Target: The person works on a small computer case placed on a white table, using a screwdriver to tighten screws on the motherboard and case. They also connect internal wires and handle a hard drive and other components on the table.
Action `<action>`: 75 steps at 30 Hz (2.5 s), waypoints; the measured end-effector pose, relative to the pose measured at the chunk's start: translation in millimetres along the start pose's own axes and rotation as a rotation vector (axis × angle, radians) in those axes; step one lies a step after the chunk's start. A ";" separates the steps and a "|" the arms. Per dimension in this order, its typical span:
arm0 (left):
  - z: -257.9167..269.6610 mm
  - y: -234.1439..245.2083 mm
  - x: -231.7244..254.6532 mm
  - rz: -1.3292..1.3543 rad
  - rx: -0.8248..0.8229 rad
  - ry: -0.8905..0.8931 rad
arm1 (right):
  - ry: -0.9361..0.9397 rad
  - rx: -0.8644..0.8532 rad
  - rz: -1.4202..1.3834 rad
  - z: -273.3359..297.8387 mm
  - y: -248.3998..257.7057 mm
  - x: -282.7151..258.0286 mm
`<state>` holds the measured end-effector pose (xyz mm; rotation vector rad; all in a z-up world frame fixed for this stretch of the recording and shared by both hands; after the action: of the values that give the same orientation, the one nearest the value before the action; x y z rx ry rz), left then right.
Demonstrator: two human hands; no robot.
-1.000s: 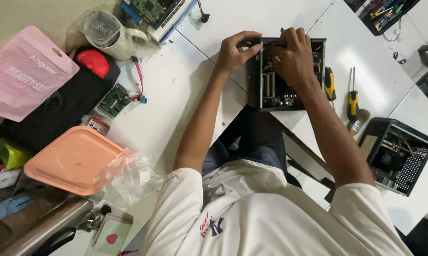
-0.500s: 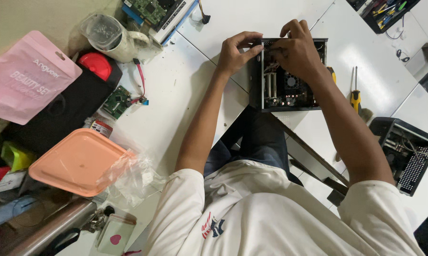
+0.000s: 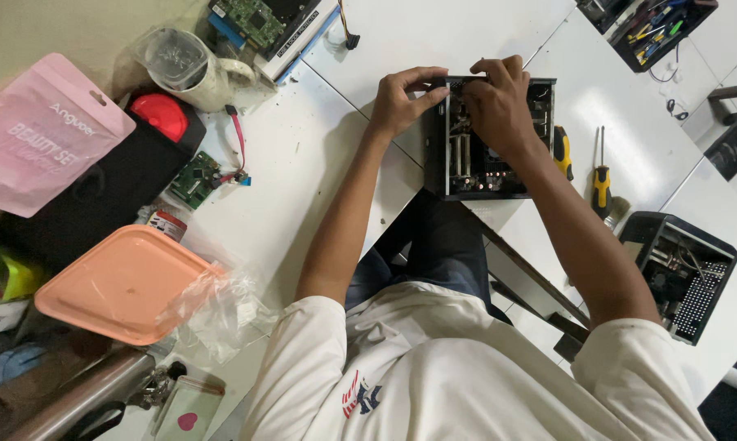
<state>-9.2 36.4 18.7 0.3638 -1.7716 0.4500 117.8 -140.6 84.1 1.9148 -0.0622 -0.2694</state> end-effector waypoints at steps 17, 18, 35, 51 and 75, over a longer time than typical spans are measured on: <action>-1.3 0.3 -0.9 -0.033 0.004 -0.010 | 0.071 -0.176 0.323 -18.4 2.6 -16.9; -1.3 0.5 -0.6 -0.035 0.002 -0.008 | 0.074 -0.184 0.349 -19.0 1.8 -17.0; -1.0 -1.0 -7.1 -0.045 0.017 0.001 | 0.200 -0.200 0.071 -20.6 5.9 6.1; 1.5 -0.9 -3.6 -0.048 0.013 -0.042 | 0.094 -0.049 0.035 3.4 -16.6 26.5; 4.6 -2.3 -2.5 -0.035 0.023 -0.049 | -0.155 0.209 -0.033 38.3 1.0 18.0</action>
<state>-11.4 32.2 15.5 0.4243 -1.8061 0.4402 127.1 -179.3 69.5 2.1006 -0.1684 -0.4486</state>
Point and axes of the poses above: each hand's wrist, its own z-axis away from the middle knuckle, its own y-axis out of the back of the hand, x = y × z, the point moved 1 cm from there along -z, towards the middle knuckle, and after that the axes turned 1 degree about -z, right-handed, at the moved point
